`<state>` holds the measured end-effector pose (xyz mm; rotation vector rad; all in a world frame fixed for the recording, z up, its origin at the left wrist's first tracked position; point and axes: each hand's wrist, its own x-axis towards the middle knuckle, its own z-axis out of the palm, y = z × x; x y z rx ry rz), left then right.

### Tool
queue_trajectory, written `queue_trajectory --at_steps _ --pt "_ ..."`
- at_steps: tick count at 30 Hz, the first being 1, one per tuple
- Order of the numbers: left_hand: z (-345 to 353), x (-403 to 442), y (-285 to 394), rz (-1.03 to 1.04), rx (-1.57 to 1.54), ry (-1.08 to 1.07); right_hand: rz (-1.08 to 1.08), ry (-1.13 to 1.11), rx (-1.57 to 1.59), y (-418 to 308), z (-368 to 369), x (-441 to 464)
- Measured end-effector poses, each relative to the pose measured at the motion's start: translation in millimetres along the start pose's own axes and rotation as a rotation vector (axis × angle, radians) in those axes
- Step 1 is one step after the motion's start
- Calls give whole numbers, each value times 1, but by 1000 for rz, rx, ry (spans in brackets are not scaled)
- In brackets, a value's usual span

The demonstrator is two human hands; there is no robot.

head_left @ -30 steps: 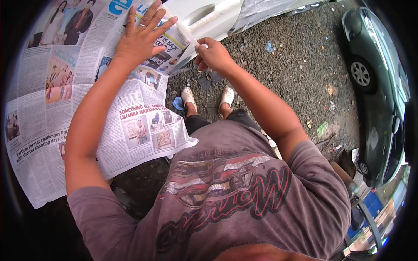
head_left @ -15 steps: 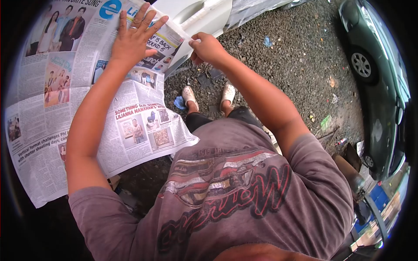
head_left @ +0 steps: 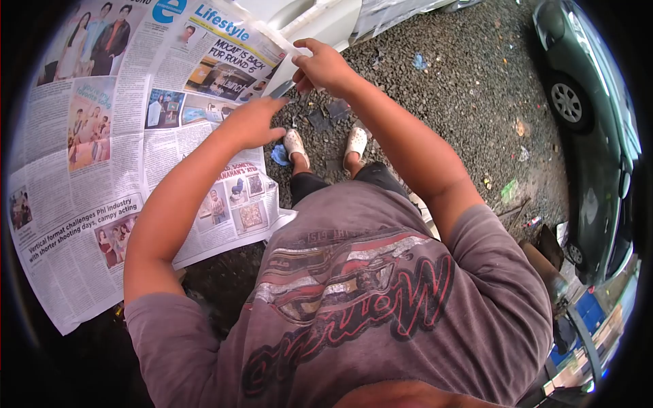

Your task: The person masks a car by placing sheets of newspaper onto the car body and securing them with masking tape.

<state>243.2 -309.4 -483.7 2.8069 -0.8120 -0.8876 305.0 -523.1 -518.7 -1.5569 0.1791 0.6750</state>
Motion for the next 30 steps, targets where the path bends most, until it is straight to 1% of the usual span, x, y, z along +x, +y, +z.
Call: queue_trajectory --at_steps 2,3,5,6,7,9,10,12,13,15,17,18,20,21,23,24,27,30 --pt "27 -2 -17 70 -296 -168 2 -57 -4 -8 -8 2" --pt "28 -5 -22 70 -298 -164 1 -57 -8 -9 -13 2" --pt "32 -19 -25 124 -165 -324 -5 -100 -20 -9 -18 -1" --pt "25 -24 -22 61 -72 -474 -1 -101 -20 -8 -18 -1" --pt "28 -32 -25 61 -74 -473 -2 -105 -38 -9 -17 0" --pt "33 -43 -36 67 81 -607 -5 -103 -56 -12 -19 1" --pt "42 -43 -45 71 80 -607 4 -109 -52 -15 -19 -2" --pt "72 -37 -57 -163 -29 -693 17 -115 -48 -17 -21 -4" --pt "89 -26 -61 -161 -31 -695 13 -115 -48 -16 -21 -1" --pt "120 0 -61 -437 -719 -433 13 -115 -48 -14 -21 -1" --pt "134 25 -27 -570 -1532 -64 17 -118 -14 -17 -23 -1" --pt "142 42 -13 -563 -1539 -72 25 -111 -19 -16 -25 1" --pt "159 73 1 -332 -2289 438 22 -121 -16 -10 -22 4" --pt "164 85 2 -335 -2301 424 36 -114 -20 -12 -23 2" --pt "171 103 1 -32 -2714 641 43 -118 -85 -19 -21 -2" --pt "173 107 -3 55 -2736 618 30 -124 -69 -13 -19 4" --pt "159 107 9 32 -2723 661 29 -112 -115 -10 -19 7" --pt "166 105 16 40 -2740 626 54 -90 -85 -8 -18 9"
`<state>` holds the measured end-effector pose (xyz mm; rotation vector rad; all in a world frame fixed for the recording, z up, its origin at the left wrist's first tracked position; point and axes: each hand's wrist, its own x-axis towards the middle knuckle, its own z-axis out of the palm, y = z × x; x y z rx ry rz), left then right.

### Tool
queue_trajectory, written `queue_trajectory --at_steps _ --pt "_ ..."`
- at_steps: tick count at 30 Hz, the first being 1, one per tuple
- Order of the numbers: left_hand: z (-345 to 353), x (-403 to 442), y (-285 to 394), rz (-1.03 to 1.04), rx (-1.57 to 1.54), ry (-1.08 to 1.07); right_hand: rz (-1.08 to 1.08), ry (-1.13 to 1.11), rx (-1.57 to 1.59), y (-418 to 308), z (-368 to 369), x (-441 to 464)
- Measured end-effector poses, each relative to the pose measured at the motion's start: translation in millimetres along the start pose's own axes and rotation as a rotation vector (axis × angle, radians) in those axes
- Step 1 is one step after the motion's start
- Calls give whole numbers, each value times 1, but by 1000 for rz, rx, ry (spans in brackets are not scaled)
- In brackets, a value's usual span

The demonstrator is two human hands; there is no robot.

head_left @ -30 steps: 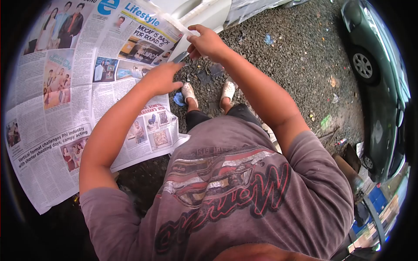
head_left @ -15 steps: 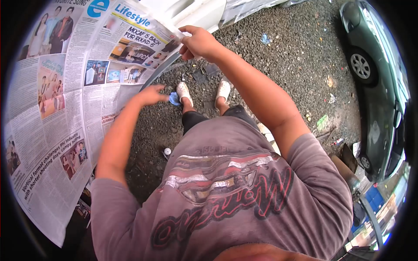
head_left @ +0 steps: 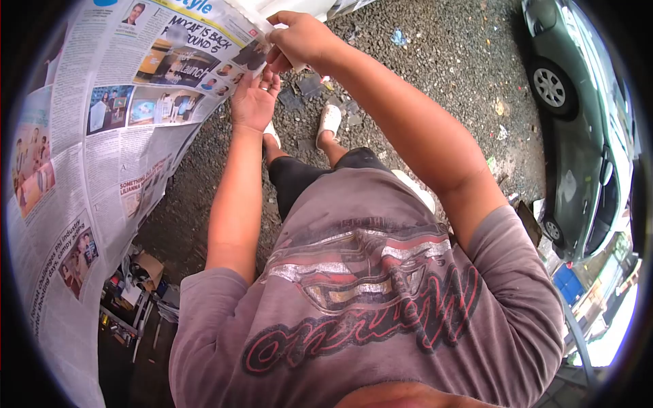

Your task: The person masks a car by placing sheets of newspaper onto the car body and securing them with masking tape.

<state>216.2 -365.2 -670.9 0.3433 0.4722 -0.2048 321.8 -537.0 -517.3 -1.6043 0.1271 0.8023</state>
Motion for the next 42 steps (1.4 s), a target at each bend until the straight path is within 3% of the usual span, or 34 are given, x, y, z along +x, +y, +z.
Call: queue_trajectory --at_steps 8,11,13,15,16,17,18,20,21,23,24,26,27,29,33,35,39,41,42 --pt "17 -26 -11 -18 113 60 12 35 4 -9 3 -7" --pt "40 -41 1 -186 374 195 17 48 34 -10 2 -12" --pt "68 -52 21 -375 1112 213 23 61 48 -11 1 -11" --pt "106 -56 47 -157 1629 28 17 52 17 -6 2 -7" --pt "131 -59 63 184 1958 -116 12 52 22 -5 2 -8" --pt "153 -57 74 354 1971 -108 23 39 33 -4 3 -9" --pt "192 -59 87 389 2228 -30 34 26 44 -3 4 -10" --pt "231 -44 103 1036 2334 -407 26 32 40 -3 5 -12" --pt "255 -37 107 1041 2338 -413 24 36 33 -2 6 -14" --pt "301 -26 101 316 2854 -411 15 50 32 -3 9 -21" --pt "310 -21 95 321 2860 -415 13 59 28 -3 11 -24" --pt "323 -12 85 97 3188 -590 3 84 56 -2 16 -27" --pt "325 -8 84 96 3197 -595 1 104 81 -2 18 -29" --pt "330 2 81 -44 3259 -889 -15 113 77 -4 20 -34" --pt "291 56 83 -97 3352 -909 -34 93 58 -4 22 -41" --pt "290 61 79 -25 3328 -827 -41 93 114 -4 21 -46" --pt "314 44 61 -113 3307 -813 -53 70 160 5 18 -47" --pt "326 36 52 -432 3149 -608 -61 71 166 7 18 -47" --pt "326 39 51 -432 3157 -612 -68 66 164 7 18 -47"
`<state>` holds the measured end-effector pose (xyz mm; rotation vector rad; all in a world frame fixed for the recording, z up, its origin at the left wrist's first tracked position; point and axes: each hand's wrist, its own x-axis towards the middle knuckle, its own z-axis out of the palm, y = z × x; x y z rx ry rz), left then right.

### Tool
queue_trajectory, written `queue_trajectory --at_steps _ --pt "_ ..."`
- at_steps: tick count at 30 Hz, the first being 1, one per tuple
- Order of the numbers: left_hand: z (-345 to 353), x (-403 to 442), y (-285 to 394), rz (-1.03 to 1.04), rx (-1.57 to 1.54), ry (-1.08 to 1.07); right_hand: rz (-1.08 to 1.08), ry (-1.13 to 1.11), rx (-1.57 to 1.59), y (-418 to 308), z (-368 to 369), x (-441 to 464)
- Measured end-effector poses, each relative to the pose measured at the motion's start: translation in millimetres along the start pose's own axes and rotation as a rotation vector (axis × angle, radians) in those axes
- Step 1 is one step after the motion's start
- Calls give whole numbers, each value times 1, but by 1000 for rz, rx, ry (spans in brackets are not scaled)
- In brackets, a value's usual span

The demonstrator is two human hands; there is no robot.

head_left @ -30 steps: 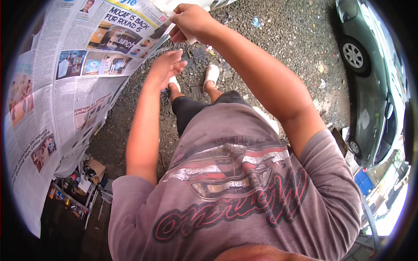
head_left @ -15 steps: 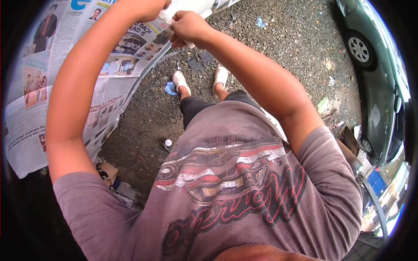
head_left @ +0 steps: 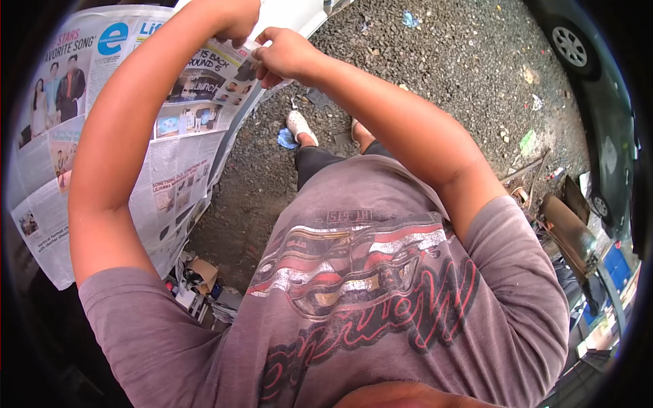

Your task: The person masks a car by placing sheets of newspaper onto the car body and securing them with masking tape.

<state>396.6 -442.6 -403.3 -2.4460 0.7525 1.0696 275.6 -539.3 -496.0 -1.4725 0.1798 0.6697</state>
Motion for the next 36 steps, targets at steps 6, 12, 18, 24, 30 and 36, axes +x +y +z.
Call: queue_trajectory --at_steps 6,12,18,24,30,36 --pt "21 34 -9 176 255 12 -53 -2 -68 11 -5 -7" --pt "11 20 -5 228 244 8 -54 -19 -164 78 -33 -15" --pt "7 14 5 248 272 -10 -62 -31 -111 100 -44 -21" --pt "1 9 10 180 264 -19 -67 -88 -44 99 -41 -15" --pt "3 1 21 203 373 44 0 -109 -42 85 -54 -37" --pt "14 10 23 159 421 129 -3 -61 -54 64 -64 -53"
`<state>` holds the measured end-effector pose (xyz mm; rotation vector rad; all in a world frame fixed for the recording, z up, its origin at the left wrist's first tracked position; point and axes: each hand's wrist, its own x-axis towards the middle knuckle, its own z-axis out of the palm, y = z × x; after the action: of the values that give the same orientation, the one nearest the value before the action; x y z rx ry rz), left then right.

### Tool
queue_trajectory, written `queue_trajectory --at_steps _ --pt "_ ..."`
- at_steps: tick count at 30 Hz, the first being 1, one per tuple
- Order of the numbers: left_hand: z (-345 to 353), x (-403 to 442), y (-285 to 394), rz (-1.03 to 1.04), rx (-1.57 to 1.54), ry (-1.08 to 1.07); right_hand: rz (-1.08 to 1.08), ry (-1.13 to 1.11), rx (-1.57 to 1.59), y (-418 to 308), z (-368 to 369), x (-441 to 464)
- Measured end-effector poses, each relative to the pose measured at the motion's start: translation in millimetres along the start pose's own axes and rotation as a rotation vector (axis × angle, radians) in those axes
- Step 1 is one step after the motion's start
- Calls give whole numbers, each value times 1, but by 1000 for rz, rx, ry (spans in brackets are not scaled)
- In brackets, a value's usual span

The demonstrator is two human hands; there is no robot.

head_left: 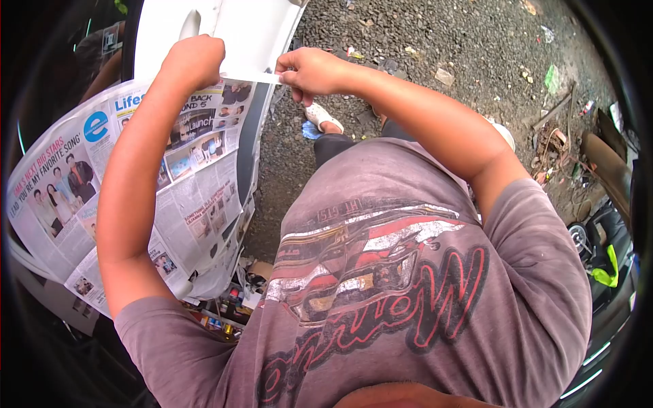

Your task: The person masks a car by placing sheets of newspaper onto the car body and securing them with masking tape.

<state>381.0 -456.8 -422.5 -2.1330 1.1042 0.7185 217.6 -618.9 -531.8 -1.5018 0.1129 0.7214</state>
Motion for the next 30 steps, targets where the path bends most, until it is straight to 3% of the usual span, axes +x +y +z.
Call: queue_trajectory --at_steps 3,8,18,30 --pt "-1 4 -6 15 24 -8 -9 21 -48 -1 1 6" --pt "-16 3 -15 -3 -234 -168 9 52 -116 21 10 41" --pt "-17 10 -28 17 -353 -185 -30 55 -109 28 5 90" --pt "-9 3 -20 10 -310 -174 -21 35 -257 18 -13 57"
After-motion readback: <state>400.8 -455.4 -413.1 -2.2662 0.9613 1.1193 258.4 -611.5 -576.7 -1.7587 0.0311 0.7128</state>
